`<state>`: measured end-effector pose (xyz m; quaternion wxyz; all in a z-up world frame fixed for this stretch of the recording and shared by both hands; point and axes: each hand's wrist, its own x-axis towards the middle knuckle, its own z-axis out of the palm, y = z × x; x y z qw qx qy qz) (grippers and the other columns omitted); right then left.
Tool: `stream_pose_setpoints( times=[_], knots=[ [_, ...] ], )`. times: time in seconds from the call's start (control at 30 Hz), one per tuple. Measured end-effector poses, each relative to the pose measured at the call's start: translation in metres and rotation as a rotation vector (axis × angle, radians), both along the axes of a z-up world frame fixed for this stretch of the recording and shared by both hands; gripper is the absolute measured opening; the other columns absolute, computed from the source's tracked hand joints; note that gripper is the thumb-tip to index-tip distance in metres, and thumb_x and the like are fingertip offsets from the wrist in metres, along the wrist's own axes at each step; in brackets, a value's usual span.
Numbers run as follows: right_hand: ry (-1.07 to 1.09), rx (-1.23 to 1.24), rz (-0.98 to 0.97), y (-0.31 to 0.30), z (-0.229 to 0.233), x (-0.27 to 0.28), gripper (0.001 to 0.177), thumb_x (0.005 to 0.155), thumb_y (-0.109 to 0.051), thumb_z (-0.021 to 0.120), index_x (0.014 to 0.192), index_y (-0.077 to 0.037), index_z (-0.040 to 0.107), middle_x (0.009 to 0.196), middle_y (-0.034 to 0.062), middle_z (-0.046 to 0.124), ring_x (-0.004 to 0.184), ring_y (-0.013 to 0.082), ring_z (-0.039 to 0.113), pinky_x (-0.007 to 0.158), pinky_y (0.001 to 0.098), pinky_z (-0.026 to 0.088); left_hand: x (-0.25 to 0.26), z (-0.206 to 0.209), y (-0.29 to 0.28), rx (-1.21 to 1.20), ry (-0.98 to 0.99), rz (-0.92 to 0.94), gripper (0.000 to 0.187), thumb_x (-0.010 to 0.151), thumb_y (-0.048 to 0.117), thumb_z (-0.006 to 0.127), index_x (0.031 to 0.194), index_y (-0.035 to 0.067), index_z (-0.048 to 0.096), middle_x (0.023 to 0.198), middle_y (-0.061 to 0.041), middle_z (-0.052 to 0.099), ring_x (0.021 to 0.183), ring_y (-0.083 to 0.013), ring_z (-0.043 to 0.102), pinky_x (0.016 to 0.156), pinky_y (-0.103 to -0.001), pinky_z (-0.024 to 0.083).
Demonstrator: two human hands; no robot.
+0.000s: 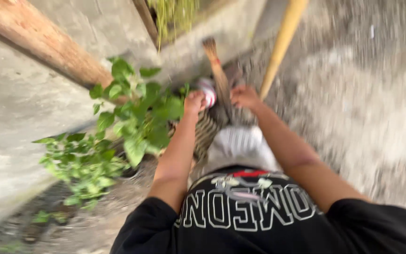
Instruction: Organizing and moving potted plants in an outdoor garden space.
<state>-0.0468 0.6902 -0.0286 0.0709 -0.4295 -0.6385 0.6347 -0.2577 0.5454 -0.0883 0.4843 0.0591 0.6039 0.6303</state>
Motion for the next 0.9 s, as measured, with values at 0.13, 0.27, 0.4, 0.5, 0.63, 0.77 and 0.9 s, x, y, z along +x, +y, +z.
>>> stream_pose_setpoints(
  times=[0.13, 0.27, 0.4, 0.5, 0.63, 0.77, 0.9],
  knots=[
    [0.010, -0.109, 0.125, 0.084, -0.018, -0.029, 0.032, 0.086, -0.013, 0.073, 0.116, -0.008, 0.068, 0.096, 0.0026, 0.073, 0.079, 0.0119, 0.072, 0.065, 0.0287, 0.060, 0.011, -0.011, 0.053, -0.065, 0.045, 0.186, 0.019, 0.093, 0.017, 0.072, 0.111, 0.011, 0.070, 0.090, -0.002, 0.072, 0.071, -0.0135, 0.069, 0.065, -0.035, 0.059],
    [-0.035, -0.118, 0.211, 0.133, -0.071, -0.046, 0.036, 0.083, -0.012, 0.075, 0.118, -0.008, 0.067, 0.100, 0.0043, 0.074, 0.083, 0.0132, 0.071, 0.068, 0.0313, 0.058, 0.039, -0.026, 0.080, -0.163, -0.110, 0.241, 0.029, 0.088, 0.011, 0.071, 0.117, 0.012, 0.067, 0.090, -0.004, 0.072, 0.074, -0.0169, 0.069, 0.066, -0.036, 0.053],
    [-0.038, 0.168, 0.402, 0.186, -0.155, -0.101, 0.041, 0.080, -0.010, 0.079, 0.119, -0.005, 0.067, 0.100, 0.0105, 0.076, 0.093, 0.0250, 0.072, 0.077, 0.0408, 0.057, 0.036, -0.018, 0.116, -0.250, -0.026, 0.190, 0.036, 0.096, 0.019, 0.067, 0.130, 0.013, 0.062, 0.101, -0.002, 0.073, 0.084, -0.0154, 0.074, 0.069, -0.034, 0.057],
    [0.076, 0.499, 0.455, 0.197, -0.124, -0.146, 0.049, 0.078, -0.011, 0.075, 0.127, -0.009, 0.065, 0.120, 0.0130, 0.073, 0.114, 0.0290, 0.070, 0.095, 0.0423, 0.055, 0.042, -0.032, 0.123, -0.256, 0.015, 0.254, 0.042, 0.094, 0.015, 0.066, 0.135, 0.008, 0.060, 0.105, -0.005, 0.075, 0.083, -0.0159, 0.075, 0.067, -0.032, 0.055],
    [-0.018, 0.639, 0.593, 0.200, -0.106, -0.198, 0.056, 0.087, -0.020, 0.076, 0.139, -0.010, 0.056, 0.141, 0.0212, 0.057, 0.126, 0.0406, 0.059, 0.105, 0.0472, 0.050, 0.051, -0.056, 0.125, -0.260, 0.002, 0.357, 0.040, 0.095, 0.015, 0.066, 0.133, 0.004, 0.062, 0.104, -0.007, 0.075, 0.079, -0.0190, 0.072, 0.063, -0.032, 0.052],
    [-0.264, 0.757, 0.868, 0.192, -0.083, -0.210, 0.083, 0.081, -0.017, 0.074, 0.153, -0.017, 0.032, 0.163, 0.0117, 0.026, 0.128, 0.0448, 0.051, 0.101, 0.0569, 0.046, 0.064, -0.067, 0.122, -0.281, 0.004, 0.378, 0.039, 0.094, 0.014, 0.063, 0.132, 0.006, 0.062, 0.104, -0.004, 0.075, 0.080, -0.0151, 0.073, 0.065, -0.029, 0.054],
    [-0.316, 0.827, 0.783, 0.176, -0.082, -0.179, 0.061, 0.098, -0.019, 0.066, 0.152, -0.022, 0.039, 0.163, 0.0091, 0.034, 0.128, 0.0488, 0.052, 0.098, 0.0605, 0.050, 0.072, -0.064, 0.118, -0.256, -0.026, 0.369, 0.038, 0.096, 0.016, 0.065, 0.132, 0.005, 0.064, 0.105, -0.005, 0.075, 0.077, -0.0142, 0.071, 0.065, -0.030, 0.053]
  ],
)
